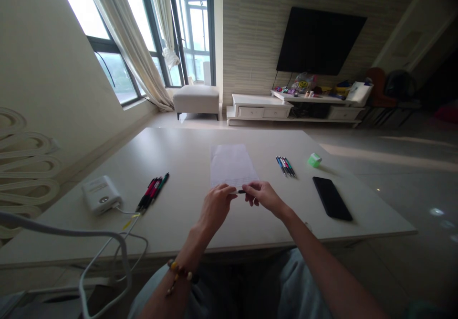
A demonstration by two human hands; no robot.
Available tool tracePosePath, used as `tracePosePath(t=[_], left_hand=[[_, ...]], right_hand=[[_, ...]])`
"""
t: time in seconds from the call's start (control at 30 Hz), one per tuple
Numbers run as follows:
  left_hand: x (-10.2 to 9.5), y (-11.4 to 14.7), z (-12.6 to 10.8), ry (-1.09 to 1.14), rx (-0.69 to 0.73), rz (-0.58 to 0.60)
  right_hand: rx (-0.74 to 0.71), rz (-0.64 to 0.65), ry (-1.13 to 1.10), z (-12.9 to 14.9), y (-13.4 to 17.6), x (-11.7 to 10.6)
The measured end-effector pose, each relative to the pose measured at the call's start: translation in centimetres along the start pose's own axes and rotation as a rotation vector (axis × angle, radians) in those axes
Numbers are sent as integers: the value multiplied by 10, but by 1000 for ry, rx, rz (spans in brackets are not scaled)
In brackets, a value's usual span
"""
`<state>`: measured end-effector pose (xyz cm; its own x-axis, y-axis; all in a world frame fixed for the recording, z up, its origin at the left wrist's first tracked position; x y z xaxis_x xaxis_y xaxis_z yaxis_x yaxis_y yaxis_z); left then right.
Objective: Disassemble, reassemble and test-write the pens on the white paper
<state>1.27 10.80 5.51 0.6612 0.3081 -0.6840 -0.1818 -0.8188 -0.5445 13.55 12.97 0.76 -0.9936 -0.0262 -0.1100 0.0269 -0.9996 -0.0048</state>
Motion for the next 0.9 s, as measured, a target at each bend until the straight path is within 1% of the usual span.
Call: tracePosePath(t=[0.1,0.23,0.3,0.4,0.53,0.67,0.73,0.8,0.9], left_hand=[[0,0,0,1,0,3],[1,1,2,4,-4,3],[1,1,2,-4,-1,4],[2,1,2,-4,4,5],[3,2,1,-3,3,12],[4,2,2,28,-25,16],[4,2,4,80,-58,11],[9,3,8,184,-129,33],[27,8,9,467,-272,124]], right_hand=[[-37,-27,-3,4,0,-3],[1,-15,-10,0,0,-2],[-31,-19,-5,3,-1,-2],[-78,-58,-2,7,-2,-6],[-28,-55,9,2,-2,-5],[-79,-137,-30,8,-3,-13],[-83,-182,-62,10,-3,-18],[-87,-205,-100,12,-3,-22],[-112,-215,-185,17,-3,-25]])
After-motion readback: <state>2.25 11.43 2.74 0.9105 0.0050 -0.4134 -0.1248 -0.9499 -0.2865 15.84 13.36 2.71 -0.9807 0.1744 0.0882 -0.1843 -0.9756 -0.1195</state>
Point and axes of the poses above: each hand's wrist, its own y-axis away from the middle knuckle, its own x-axis out of the palm, z = x × y, the point moved 10 cm from there along -y, towards the middle knuckle, and after that the axes turned 13 degrees about -z, right-handed, at the moved point
